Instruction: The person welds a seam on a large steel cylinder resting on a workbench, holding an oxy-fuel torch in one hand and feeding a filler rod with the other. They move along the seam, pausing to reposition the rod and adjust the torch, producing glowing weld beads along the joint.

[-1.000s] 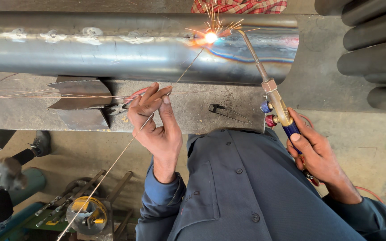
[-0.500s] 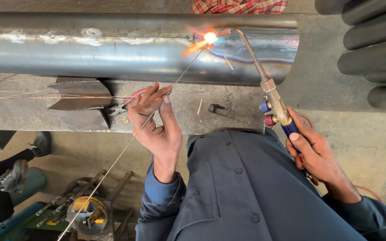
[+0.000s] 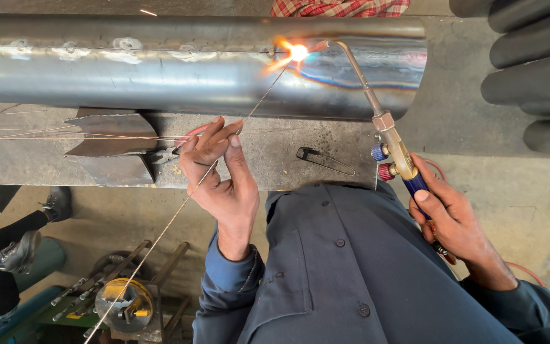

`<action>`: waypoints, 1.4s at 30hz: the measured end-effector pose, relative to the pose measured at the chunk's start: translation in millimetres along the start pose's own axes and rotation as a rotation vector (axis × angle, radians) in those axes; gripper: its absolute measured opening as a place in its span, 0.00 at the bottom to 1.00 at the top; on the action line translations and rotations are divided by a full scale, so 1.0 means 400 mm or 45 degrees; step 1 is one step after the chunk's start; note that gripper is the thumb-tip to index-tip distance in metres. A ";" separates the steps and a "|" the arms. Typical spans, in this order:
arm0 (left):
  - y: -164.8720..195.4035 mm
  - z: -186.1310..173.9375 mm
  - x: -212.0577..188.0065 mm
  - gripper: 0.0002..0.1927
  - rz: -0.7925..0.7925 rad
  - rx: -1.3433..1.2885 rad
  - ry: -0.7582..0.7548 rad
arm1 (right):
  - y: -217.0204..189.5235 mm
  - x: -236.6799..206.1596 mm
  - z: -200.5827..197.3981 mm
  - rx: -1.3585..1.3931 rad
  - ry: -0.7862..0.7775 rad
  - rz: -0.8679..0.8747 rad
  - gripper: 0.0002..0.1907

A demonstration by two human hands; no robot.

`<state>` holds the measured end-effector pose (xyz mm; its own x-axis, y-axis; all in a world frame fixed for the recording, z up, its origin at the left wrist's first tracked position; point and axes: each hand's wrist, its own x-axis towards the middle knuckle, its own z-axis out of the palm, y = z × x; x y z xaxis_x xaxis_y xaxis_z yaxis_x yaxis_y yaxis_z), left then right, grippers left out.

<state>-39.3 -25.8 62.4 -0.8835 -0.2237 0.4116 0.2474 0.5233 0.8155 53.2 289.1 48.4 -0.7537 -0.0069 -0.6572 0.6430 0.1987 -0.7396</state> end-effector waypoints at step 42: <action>-0.006 0.011 0.005 0.10 0.036 0.081 0.003 | -0.005 0.009 0.005 0.006 -0.013 0.013 0.34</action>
<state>-43.4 -24.0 59.4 -0.8756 -0.2096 0.4352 0.2467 0.5807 0.7758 49.4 286.6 47.1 -0.7456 -0.0151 -0.6662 0.6514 0.1939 -0.7335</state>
